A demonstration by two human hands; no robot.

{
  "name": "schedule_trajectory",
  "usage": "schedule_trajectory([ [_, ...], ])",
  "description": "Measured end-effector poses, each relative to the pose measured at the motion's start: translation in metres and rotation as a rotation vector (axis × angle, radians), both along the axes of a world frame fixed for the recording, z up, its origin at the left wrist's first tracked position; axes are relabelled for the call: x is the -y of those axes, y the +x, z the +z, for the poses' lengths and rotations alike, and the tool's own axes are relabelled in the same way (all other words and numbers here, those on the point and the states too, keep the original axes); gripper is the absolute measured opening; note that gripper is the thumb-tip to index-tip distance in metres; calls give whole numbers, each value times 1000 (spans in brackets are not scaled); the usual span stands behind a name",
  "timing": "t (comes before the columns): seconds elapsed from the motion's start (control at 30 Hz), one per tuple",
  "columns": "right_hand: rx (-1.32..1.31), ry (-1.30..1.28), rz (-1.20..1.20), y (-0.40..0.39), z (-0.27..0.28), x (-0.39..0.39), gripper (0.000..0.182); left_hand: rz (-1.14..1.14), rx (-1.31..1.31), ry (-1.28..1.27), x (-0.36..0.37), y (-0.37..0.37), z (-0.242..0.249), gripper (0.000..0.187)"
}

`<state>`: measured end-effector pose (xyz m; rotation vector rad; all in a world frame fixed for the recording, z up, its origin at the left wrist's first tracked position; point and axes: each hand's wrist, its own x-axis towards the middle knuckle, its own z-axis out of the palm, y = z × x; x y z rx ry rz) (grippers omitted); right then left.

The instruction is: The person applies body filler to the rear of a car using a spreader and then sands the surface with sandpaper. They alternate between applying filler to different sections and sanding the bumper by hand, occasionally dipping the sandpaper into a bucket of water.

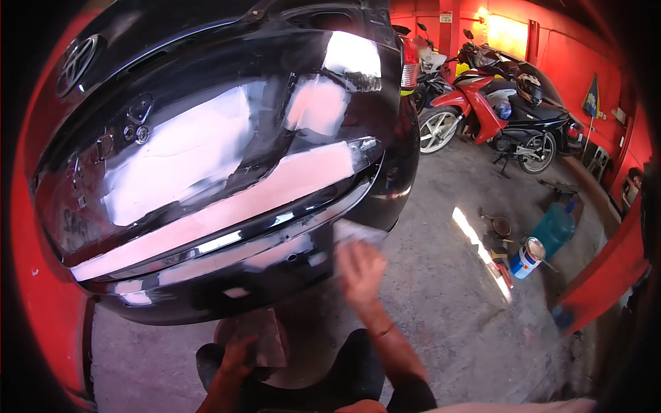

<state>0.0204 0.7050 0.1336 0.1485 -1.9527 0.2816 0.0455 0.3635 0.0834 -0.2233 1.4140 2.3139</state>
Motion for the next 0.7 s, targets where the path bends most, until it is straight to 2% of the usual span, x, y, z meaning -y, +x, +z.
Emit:
schedule_trajectory([
  [0.03, 41, 7, 34, 0, -10, 20, 59, 0, 1, 0, 2, -1, -8, 55],
  [0.1, 82, 7, 70, -13, -21, 43, 58, -91, -18, 37, 10, -6, -26, 42],
  [0.2, 25, -98, 85, -40, -26, 45, 58, -138, 18, 50, 11, -5, -18, 40],
  [0.27, -15, -174, 5, -49, -22, 30, 60, -119, -30, 30, 15, -3, -15, 39],
  [0.33, -46, -246, -64, -65, -20, -2, 75, -96, -72, 18, 23, 4, -21, 39],
  [0.4, -81, -226, -128, -77, -8, -45, 77, -97, -235, -306, 38, 5, -35, 41],
  [0.43, -83, -218, -176, -80, 2, -66, 77, -98, -236, -299, 43, 6, -31, 41],
  [0.5, -124, -205, -233, -68, 25, -93, 74, -278, -999, -684, 47, 16, -22, 45],
  [0.53, -157, -201, -271, -60, 37, -99, 70, -267, -997, -670, 41, 15, -21, 45],
  [0.6, -14, -489, -155, -24, 46, -88, 61, -73, 196, 200, 24, 9, -14, 58],
  [0.63, 145, -814, -19, 12, 65, -65, 59, -65, 200, 223, 18, 6, -11, 58],
  [0.67, 314, -1135, 120, 42, 71, -37, 57, -133, -96, 25, 12, 5, -8, 61],
  [0.7, 198, -1314, 587, 48, 30, -26, 60, -192, -381, -180, 9, 8, -5, 64],
])
